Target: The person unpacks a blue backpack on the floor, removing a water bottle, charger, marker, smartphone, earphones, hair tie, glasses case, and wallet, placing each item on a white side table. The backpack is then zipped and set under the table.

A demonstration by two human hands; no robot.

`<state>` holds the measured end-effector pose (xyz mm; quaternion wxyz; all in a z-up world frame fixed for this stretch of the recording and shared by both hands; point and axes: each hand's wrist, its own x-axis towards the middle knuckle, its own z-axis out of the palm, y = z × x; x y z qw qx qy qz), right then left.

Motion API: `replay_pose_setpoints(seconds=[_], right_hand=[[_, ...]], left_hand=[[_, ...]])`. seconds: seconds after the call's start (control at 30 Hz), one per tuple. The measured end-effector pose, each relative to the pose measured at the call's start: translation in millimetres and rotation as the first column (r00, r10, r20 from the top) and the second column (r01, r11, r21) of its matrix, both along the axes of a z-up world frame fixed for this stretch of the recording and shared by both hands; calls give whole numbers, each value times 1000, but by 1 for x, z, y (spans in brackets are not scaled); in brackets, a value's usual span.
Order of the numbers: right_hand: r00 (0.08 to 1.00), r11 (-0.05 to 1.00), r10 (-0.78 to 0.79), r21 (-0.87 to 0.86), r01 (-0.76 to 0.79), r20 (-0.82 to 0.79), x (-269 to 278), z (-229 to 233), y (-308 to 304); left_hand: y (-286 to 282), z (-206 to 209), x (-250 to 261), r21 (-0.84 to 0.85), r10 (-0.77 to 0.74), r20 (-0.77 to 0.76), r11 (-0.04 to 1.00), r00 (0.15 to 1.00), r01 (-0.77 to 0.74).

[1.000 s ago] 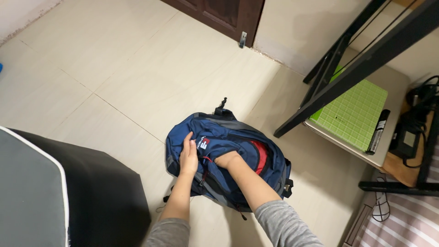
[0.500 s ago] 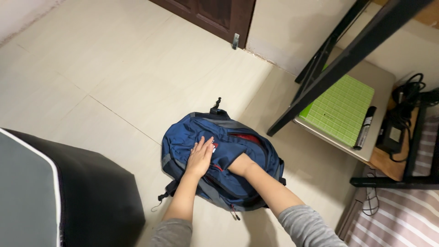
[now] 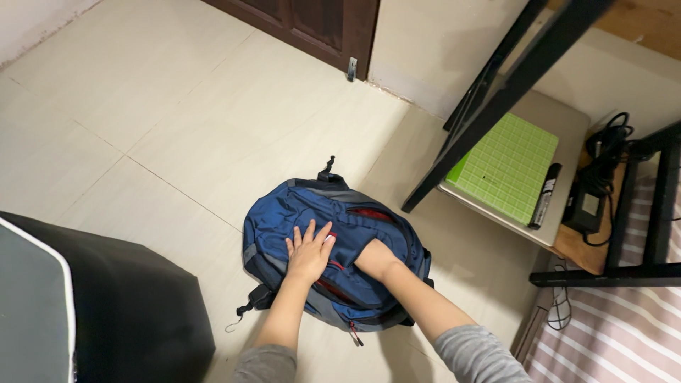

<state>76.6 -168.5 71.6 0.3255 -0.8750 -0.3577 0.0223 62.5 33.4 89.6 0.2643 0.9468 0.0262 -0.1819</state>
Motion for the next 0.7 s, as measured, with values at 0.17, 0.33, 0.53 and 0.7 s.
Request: replay_pose_setpoints(seconds=[0.17, 0.33, 0.53, 0.7], right_hand=[[932, 878, 248, -467, -100, 266, -15, 18, -38], [992, 995, 57, -90, -46, 115, -22, 51, -56], [992, 996, -80, -37, 77, -94, -25, 65, -62], [842, 918, -231, 179, 355, -487, -20, 30, -67]], left_hand=[[-3, 1, 2, 51, -9, -22, 999, 1000, 10], [-4, 3, 2, 112, -28, -30, 993, 999, 31], [-23, 9, -18, 42, -80, 172, 996, 982, 74], [-53, 7, -46, -127, -151, 487, 962, 860, 241]])
